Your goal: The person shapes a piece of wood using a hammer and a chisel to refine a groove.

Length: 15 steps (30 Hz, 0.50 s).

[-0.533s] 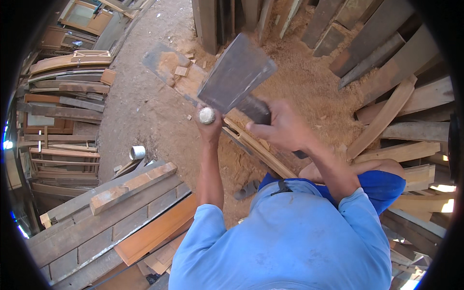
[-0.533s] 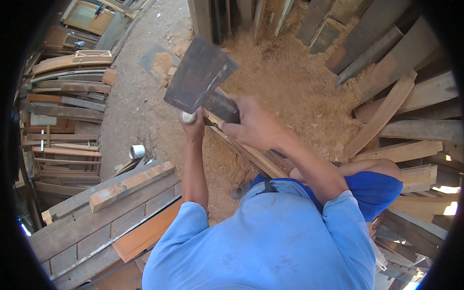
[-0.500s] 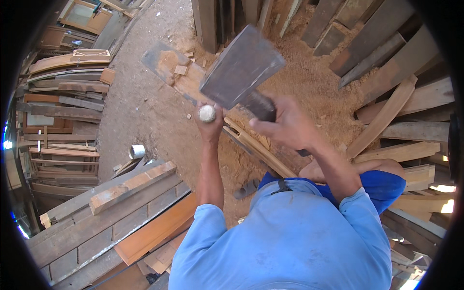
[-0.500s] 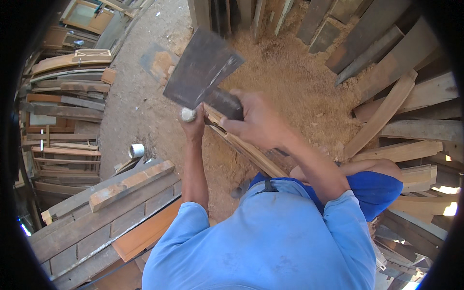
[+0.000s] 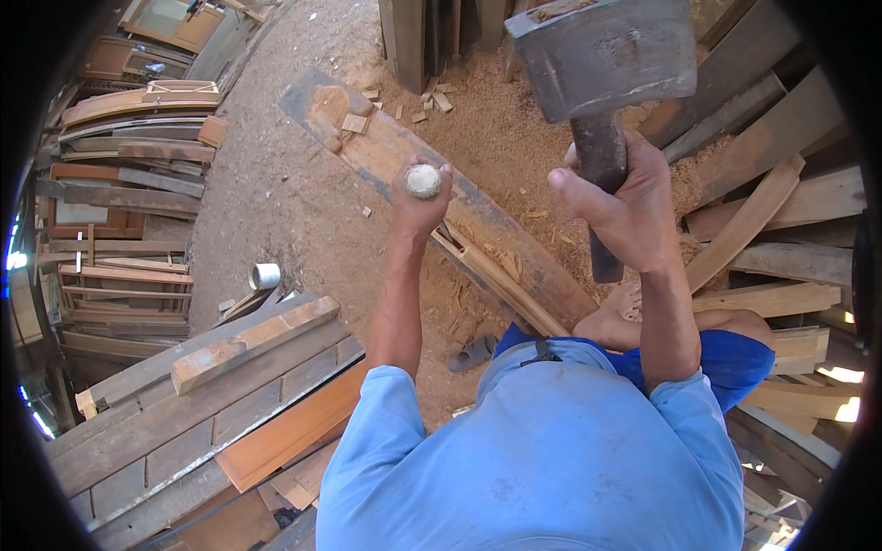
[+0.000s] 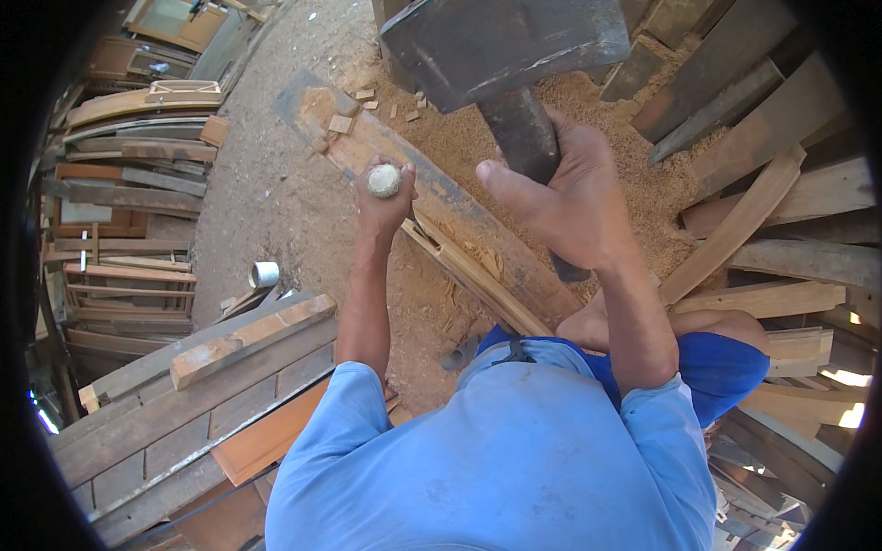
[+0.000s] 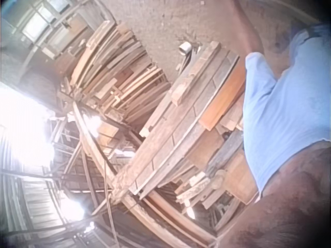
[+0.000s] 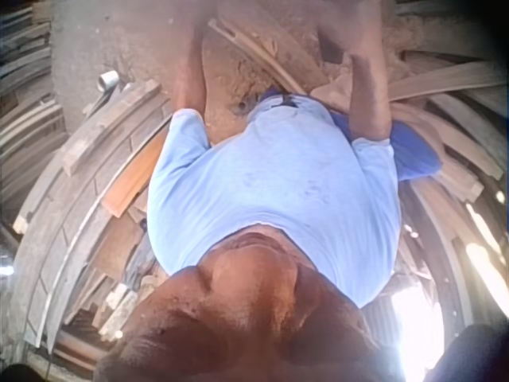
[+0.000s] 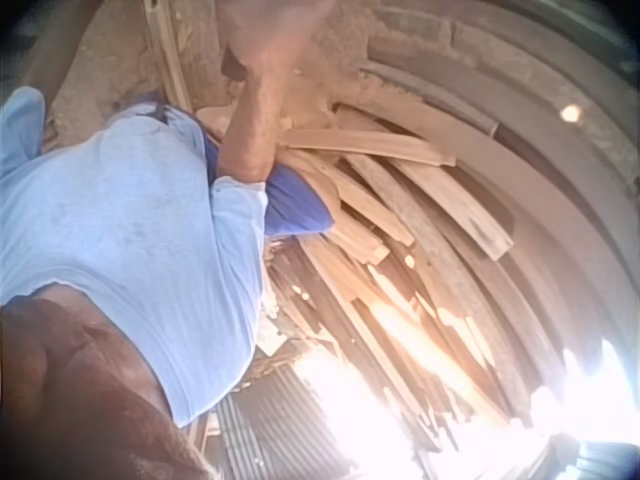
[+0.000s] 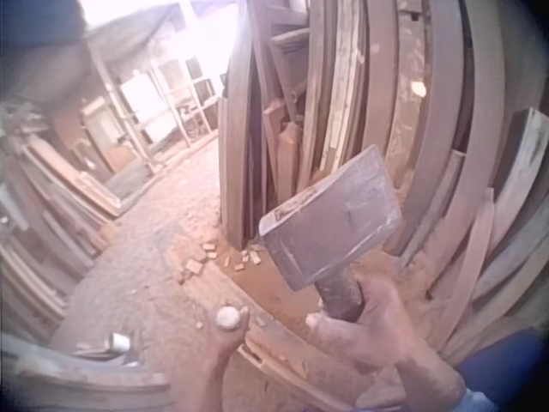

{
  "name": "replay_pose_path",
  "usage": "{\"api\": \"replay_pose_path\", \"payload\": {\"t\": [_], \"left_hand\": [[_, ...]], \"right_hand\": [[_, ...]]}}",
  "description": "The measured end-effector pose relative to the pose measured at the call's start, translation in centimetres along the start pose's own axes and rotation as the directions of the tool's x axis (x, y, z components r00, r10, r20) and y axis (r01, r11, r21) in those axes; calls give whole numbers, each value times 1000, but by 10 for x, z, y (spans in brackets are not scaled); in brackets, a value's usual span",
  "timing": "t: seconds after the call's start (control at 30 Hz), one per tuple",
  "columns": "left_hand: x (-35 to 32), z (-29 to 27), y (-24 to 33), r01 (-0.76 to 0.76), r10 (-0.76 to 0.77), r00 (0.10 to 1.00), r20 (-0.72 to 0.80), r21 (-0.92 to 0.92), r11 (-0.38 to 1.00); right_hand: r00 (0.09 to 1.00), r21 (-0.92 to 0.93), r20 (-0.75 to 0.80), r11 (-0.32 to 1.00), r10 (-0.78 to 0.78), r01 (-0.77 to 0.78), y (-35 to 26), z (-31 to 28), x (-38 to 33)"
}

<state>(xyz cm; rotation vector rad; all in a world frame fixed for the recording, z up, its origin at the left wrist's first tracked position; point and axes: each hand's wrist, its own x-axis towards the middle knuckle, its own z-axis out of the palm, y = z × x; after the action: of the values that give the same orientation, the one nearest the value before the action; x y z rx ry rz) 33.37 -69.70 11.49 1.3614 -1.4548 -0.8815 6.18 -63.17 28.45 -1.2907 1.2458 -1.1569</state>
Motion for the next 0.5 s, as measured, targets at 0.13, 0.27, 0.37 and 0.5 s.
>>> {"api": "replay_pose_path", "payload": {"t": [0.13,0.27,0.37,0.5], "left_hand": [[4,-3,-19,-10,10,1000,0,64,998],[2,0,-16,51,-51,999,7,67,996],[0,0,-13,44,-49,998,37,119,992],[-5,13,-5,-130,107,990,94,281,951]], "right_hand": [[999,39,-40,999,-25,26,2,2,-1],[998,-3,-53,1000,-19,19,4,2,-1],[999,-83,-35,996,8,-11,7,15,6],[991,-443,133,895,19,43,62,50,22]]}}
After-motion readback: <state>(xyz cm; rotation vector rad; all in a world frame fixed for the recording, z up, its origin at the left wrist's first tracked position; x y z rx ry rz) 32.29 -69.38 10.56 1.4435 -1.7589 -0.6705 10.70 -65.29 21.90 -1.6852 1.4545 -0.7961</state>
